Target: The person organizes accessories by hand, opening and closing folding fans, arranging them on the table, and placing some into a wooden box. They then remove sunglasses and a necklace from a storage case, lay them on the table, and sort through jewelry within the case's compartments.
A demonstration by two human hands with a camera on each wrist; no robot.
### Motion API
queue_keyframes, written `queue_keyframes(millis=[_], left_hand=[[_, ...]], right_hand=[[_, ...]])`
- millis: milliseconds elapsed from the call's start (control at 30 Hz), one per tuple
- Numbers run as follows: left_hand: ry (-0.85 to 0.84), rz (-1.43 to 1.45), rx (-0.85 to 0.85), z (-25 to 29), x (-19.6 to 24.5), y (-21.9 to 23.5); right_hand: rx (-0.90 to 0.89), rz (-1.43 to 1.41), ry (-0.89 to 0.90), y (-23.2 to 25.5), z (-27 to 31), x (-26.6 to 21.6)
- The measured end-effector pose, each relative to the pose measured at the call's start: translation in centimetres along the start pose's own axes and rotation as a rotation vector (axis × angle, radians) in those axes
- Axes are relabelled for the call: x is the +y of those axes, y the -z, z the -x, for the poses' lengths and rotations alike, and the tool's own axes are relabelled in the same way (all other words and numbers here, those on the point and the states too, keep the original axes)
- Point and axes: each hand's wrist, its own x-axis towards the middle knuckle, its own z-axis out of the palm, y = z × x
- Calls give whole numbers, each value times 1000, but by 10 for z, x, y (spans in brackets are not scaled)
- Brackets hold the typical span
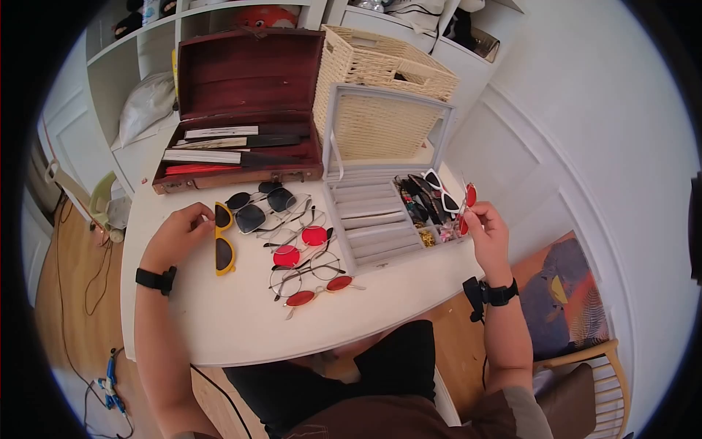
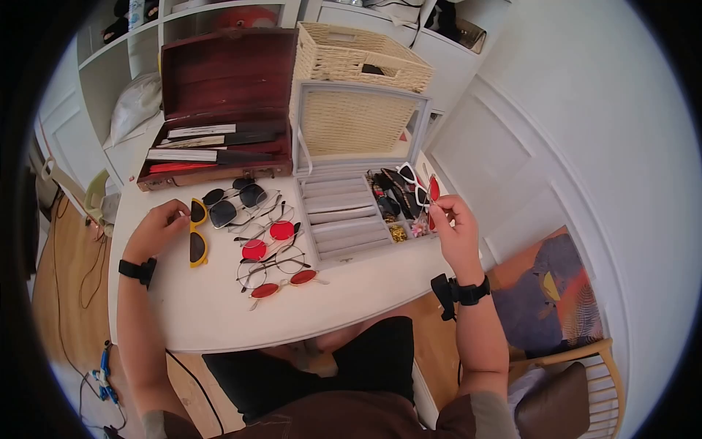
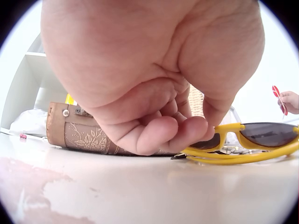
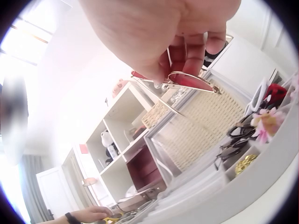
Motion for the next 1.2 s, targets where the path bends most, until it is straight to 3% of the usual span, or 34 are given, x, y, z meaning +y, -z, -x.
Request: queue_keyframes(millis=[200,633,733,933,1200], left_hand=[[2,-18,-38,2,2,3],[-4,-29,-47,1,-3,4],[-15,-22,-46,1,-2,5],[-20,-29,-51,2,-4,7],[-40,-34,-50,2,-6,6]], right_hand=[[-141,-280,50,-49,7,-58],[-707,-135,49,-164,10,-163],[-826,-118,-29,-197,13,-160],[-898,102,100,-249,12,-147],[-930,401,281,-278,15,-149]])
